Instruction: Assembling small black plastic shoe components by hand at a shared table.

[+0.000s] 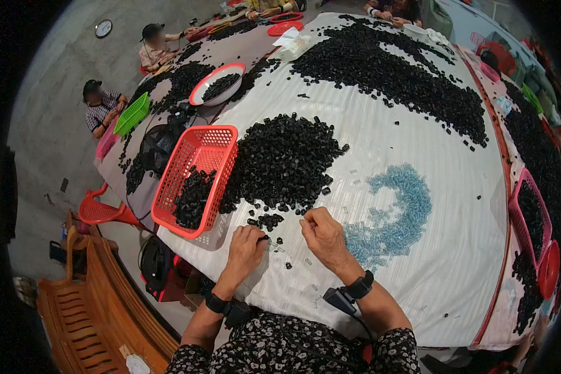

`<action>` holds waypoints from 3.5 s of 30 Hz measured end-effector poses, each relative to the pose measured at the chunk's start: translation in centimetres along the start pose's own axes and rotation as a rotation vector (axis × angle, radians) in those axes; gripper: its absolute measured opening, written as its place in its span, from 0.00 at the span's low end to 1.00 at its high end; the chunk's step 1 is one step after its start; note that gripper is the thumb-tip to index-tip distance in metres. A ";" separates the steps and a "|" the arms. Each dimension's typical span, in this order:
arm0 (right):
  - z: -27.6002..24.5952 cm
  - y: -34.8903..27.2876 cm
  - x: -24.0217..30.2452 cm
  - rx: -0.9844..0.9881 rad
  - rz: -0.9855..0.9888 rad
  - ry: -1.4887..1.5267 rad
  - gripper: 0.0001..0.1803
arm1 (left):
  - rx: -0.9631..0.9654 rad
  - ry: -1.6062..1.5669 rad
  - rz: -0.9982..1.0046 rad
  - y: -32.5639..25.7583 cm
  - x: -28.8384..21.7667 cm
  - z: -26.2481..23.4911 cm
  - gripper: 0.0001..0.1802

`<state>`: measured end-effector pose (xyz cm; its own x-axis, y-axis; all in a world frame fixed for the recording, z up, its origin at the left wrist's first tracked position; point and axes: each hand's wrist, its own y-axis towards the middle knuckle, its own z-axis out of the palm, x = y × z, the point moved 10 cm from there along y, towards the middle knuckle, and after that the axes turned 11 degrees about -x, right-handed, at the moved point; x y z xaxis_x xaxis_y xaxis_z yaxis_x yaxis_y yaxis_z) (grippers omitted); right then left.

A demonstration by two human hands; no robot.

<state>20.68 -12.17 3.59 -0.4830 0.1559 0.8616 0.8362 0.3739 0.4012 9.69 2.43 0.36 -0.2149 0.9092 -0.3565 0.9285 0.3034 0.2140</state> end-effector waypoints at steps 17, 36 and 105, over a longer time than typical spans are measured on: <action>3.4 -3.3 2.4 0.302 0.545 0.711 0.05 | 0.004 -1.359 -0.471 -2.0 -2.0 -1.4 0.08; 4.2 -4.2 3.2 0.544 0.519 0.540 0.02 | 0.071 -1.425 -0.445 -3.5 -2.8 -0.8 0.08; 12.1 -2.6 4.6 0.443 -0.431 -0.407 0.07 | 0.440 -1.986 -0.499 -8.8 -2.3 4.8 0.08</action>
<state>13.16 -1.31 2.74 -0.8750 0.2067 0.4377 0.4091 0.7992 0.4404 3.44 -3.68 -5.07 -0.1499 -0.7606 -0.6316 0.9656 0.0248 -0.2590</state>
